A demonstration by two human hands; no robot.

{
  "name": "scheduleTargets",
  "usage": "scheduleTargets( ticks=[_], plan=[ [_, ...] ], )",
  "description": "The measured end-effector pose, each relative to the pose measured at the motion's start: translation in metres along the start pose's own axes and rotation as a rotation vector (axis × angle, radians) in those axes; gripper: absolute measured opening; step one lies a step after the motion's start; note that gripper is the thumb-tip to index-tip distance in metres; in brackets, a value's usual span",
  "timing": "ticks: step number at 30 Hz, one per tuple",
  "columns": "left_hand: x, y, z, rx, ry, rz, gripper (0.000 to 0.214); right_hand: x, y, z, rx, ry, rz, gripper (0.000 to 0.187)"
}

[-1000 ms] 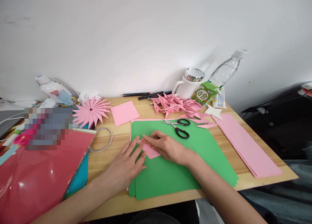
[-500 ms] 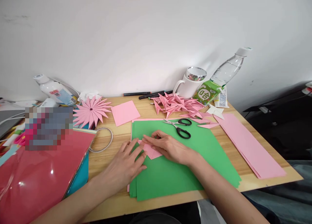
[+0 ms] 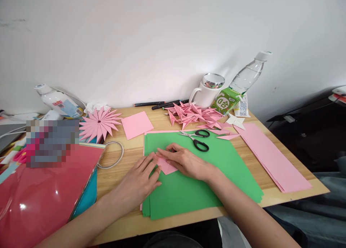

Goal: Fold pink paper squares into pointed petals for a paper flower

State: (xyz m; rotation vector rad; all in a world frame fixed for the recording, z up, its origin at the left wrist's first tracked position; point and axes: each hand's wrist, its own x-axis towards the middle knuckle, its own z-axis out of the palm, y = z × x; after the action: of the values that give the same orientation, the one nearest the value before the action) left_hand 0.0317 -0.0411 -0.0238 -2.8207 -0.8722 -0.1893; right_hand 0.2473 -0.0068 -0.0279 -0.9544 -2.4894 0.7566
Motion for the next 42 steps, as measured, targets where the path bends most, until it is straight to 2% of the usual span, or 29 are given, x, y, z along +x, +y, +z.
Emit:
scheduleTargets(
  ticks=[7,17,19,25,31,36,39,42],
  plan=[
    [0.004,-0.002,-0.007,-0.004,-0.062,-0.004,0.026,0.000,-0.002,0.000,-0.013,0.014,-0.009,0.047],
    [0.003,-0.002,-0.003,0.025,-0.043,0.023,0.029,-0.004,-0.001,0.000,-0.024,0.114,-0.023,0.053],
    [0.003,-0.001,-0.002,0.029,-0.036,0.022,0.029,-0.004,-0.002,0.001,-0.063,0.120,-0.037,0.052],
    [0.004,0.000,-0.006,0.031,-0.041,0.009,0.027,-0.003,-0.003,0.003,-0.222,0.134,-0.036,0.032],
    [0.005,-0.001,-0.011,0.005,-0.109,-0.014,0.025,-0.014,-0.002,-0.004,-0.391,0.089,-0.037,0.032],
    [0.004,0.000,-0.010,0.003,-0.102,-0.012,0.026,-0.028,-0.007,-0.009,-0.491,0.056,-0.024,0.033],
    [0.001,-0.001,-0.007,-0.012,-0.090,-0.019,0.027,-0.029,-0.011,-0.006,-0.498,0.109,0.007,0.031],
    [-0.002,-0.007,-0.004,-0.094,-0.065,-0.015,0.026,-0.024,-0.013,0.002,-0.379,0.215,0.066,0.026]
  ],
)
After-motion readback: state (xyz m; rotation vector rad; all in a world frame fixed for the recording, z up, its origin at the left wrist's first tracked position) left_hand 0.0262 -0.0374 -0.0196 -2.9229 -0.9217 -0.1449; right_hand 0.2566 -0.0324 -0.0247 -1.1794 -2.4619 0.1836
